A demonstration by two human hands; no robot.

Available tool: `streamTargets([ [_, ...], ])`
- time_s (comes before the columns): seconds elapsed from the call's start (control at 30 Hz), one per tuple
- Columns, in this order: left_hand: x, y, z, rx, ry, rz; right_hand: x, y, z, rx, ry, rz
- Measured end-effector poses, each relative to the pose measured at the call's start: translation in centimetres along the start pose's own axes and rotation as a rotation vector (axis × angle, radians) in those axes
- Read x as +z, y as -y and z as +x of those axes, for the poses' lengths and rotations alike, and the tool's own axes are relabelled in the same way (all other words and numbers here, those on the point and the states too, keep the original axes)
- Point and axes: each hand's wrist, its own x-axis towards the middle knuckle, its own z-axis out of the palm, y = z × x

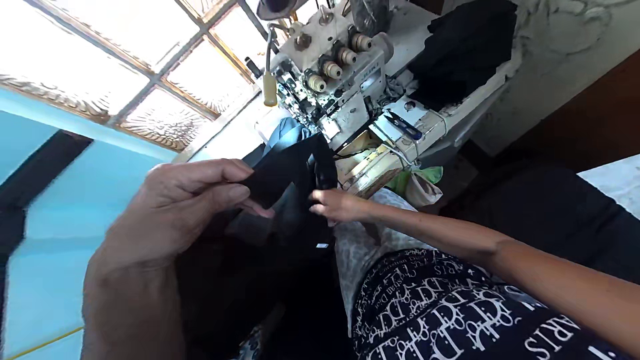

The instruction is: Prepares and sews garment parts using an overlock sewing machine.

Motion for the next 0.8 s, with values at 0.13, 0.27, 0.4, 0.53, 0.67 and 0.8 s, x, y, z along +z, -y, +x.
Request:
streamTargets([
  [0.13, 0.9, -0.5, -0.3, -0.063, -0.056, -0.143, 0.4, 3.5, -4.9, -0.431, 0.281, -0.232],
  [0.27, 2.1, -0.4, 0.1, -0.065, 0.020, -0.108, -0.8, 7.9, -9.9, -0.726, 0.071, -0.519],
  [0.4, 2.8, -2.2, 0.4, -0.113, 0.090, 0.198, -2.2, 9.2, -8.8, -0.812, -0.363, -0.432],
  [0.53, 2.7, -4.4, 0.5, -0.232, 0.053, 0.443, -3.8, 9.2, -6.4, -0.795, -0.341, -0.140],
  [0.67, 1.3, -6.0, 0.6, -0.379, 0.134, 0.785, -4.7, 7.2, -5.2, -0.692, -0.434, -0.095],
  [0.8, -0.6, -5.6, -0.2, -0.549, 0.048, 0.958, -3.3, 0.1, -4.2, -0.492, -0.809, -0.540],
])
